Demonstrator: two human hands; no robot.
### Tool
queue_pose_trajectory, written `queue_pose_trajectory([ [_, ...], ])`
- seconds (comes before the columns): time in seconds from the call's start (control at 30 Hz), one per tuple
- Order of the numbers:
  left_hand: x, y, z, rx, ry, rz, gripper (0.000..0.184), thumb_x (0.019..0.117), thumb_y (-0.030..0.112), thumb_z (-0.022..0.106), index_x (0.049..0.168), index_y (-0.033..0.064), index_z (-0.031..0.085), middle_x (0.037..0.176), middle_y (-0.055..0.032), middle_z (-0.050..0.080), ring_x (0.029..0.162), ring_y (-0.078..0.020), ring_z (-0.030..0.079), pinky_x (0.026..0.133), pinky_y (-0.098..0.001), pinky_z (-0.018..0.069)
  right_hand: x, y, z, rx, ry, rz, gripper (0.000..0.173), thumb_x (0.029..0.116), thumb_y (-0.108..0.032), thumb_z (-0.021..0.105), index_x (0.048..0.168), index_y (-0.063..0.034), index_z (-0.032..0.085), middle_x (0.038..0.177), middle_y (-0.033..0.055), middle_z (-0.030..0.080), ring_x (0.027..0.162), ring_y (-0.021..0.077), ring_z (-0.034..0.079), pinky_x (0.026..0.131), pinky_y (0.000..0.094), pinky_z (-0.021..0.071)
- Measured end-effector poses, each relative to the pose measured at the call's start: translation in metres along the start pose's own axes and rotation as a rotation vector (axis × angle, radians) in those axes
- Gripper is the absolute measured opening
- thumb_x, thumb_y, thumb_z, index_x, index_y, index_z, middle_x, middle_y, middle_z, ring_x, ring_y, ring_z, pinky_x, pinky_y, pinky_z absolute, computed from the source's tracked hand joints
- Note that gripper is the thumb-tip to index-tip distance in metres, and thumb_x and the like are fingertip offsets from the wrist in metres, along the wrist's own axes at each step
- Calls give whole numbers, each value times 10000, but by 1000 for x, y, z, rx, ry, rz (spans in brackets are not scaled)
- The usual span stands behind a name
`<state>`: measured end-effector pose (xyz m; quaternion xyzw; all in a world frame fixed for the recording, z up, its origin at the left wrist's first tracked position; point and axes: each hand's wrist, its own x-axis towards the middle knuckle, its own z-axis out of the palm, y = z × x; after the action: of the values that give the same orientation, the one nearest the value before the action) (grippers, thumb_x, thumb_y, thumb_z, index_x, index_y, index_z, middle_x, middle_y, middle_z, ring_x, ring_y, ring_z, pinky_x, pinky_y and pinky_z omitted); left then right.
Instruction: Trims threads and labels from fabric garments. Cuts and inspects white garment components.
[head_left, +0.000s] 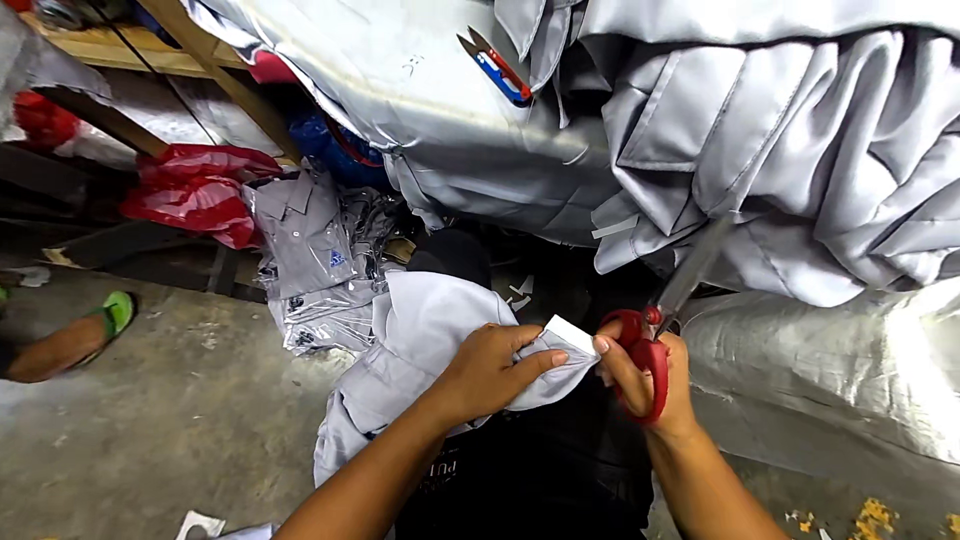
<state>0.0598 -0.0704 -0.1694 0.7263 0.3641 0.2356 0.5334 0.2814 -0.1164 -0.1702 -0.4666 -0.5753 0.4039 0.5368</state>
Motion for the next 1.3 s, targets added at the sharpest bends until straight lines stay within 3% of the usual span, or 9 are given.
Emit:
queue_pose_trajectory([
  [0.07,-3,0,-5,-8,32,-41,347,1028,404,565,972,95,711,780,57,641,733,1,588,711,-273,492,-4,-3,-27,-79,-162,127,248,972,-374,672,908,-135,692,696,-172,613,576,-93,532,524,109,459],
  [0.13,-4,1,-9,-16,58,-49,302,1022,374,585,962,105,709,760,79,636,702,36,577,676,-218,489,-12,-5,-56,-222,-365,237,567,937,-703,548,924,-146,657,693,-163,552,589,-97,489,532,116,421],
  [0.2,-3,0,-11,-29,52,-27,280,1019,351,596,944,105,707,744,85,633,682,48,570,651,-194,481,-24,-6,-77,-305,-528,328,737,894,-828,430,950,-123,636,701,-113,536,607,-59,492,554,156,431],
  [0.37,6,-4,-12,11,-53,20,318,1036,374,557,1011,102,720,803,63,662,758,30,594,736,-236,494,-49,-7,-95,-282,-638,457,750,881,-845,424,907,-124,627,692,-94,533,617,-45,500,571,162,428],
  [0.47,7,-5,-11,51,-96,50,349,1047,384,537,1018,84,712,810,42,666,780,3,593,798,-291,471,-50,-4,-91,-267,-683,437,747,885,-838,439,892,-116,630,677,-85,518,600,-36,478,554,168,404],
  [0.83,7,-5,-14,43,-143,91,344,1054,366,529,1010,75,706,788,53,649,761,20,574,782,-256,457,-42,-2,-81,-254,-707,342,720,908,-806,450,839,-109,612,649,-81,497,578,-51,455,529,150,370],
  [1.17,8,-6,-12,45,-149,34,357,1052,382,521,993,79,701,762,50,630,737,8,569,758,-266,460,-47,3,-78,-268,-600,399,657,891,-786,529,745,-149,595,583,-113,472,512,-57,427,475,149,345],
  [1.3,9,-6,-13,56,-193,64,352,1055,372,521,991,75,700,760,49,630,738,9,563,778,-276,449,-46,0,-84,-254,-640,386,665,889,-787,531,726,-144,578,570,-107,464,497,-56,421,457,148,331],
])
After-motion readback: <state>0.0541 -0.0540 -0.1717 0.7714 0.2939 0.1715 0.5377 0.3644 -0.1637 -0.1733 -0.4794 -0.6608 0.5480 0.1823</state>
